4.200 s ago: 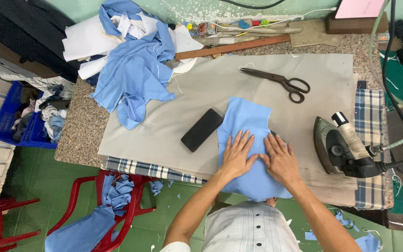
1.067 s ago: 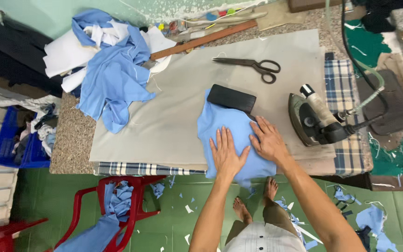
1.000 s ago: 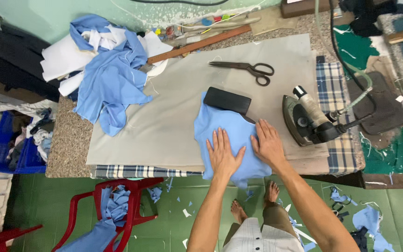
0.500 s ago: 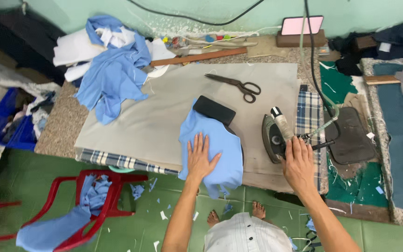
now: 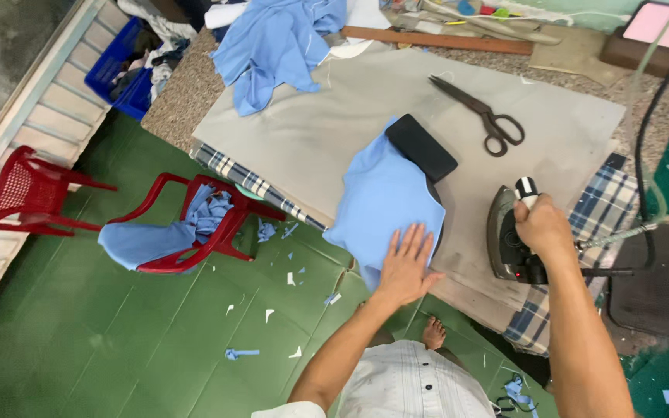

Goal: The person cuts a piece of light blue fabric using shears, then irons it on a work table using a steam iron and a black pressing block. The person repeatedly folds the fabric and presses it with the iron and block to smooth the material.

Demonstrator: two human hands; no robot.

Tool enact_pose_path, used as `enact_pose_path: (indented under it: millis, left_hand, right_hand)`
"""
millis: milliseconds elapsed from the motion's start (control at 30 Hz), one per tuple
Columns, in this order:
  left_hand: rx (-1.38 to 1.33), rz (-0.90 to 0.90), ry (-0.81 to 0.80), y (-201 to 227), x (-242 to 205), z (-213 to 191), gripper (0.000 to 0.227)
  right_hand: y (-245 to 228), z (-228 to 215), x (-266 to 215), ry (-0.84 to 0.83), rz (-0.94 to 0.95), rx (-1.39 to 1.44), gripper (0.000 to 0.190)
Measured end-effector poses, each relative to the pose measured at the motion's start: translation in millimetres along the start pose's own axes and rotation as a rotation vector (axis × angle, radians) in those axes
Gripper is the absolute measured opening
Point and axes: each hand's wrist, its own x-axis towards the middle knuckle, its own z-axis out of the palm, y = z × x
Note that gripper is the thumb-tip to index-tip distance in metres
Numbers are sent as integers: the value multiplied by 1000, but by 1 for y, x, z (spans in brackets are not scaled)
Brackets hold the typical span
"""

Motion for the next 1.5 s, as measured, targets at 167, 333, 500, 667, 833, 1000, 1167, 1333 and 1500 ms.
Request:
enact_pose_path:
  millis: [167, 333, 500, 667, 833, 1000, 1167, 1333, 1500]
  left_hand:
    - [-113, 147, -35, 22, -40, -2, 75]
    - [-133, -15, -112, -9, -32, -36, 61]
    - [-182, -253, 186, -77, -9, -30, 78]
    - [-131, -305, 291, -97, -8, -17, 122]
    - [-123, -335, 224, -97, -6, -20, 130]
    - [-281, -325, 175, -98, -11, -25, 131]
    - [-375, -346, 84, -99, -15, -41, 137]
    - [-415, -377, 6, -102, -13, -21, 146]
    - [-335, -376, 119, -97, -12, -14, 150]
  right_hand:
    - [-19, -25, -23, -116, 64, 111, 49]
    - [-33, -28, -49, -90, 111, 85, 49]
    - [-54, -21, -102, -106, 296, 225, 46]
    - [-37, -1, -113, -59, 380, 350, 35]
    - [-169, -53, -145, -52, 279, 6, 63]
    - [-268, -36, -125, -91, 131, -217, 57]
    - [-277, 9, -65, -134, -29, -319, 59]
    - [-267, 45, -37, -175, -72, -523, 58]
    - [-266, 53, -10, -123, -188, -691, 56]
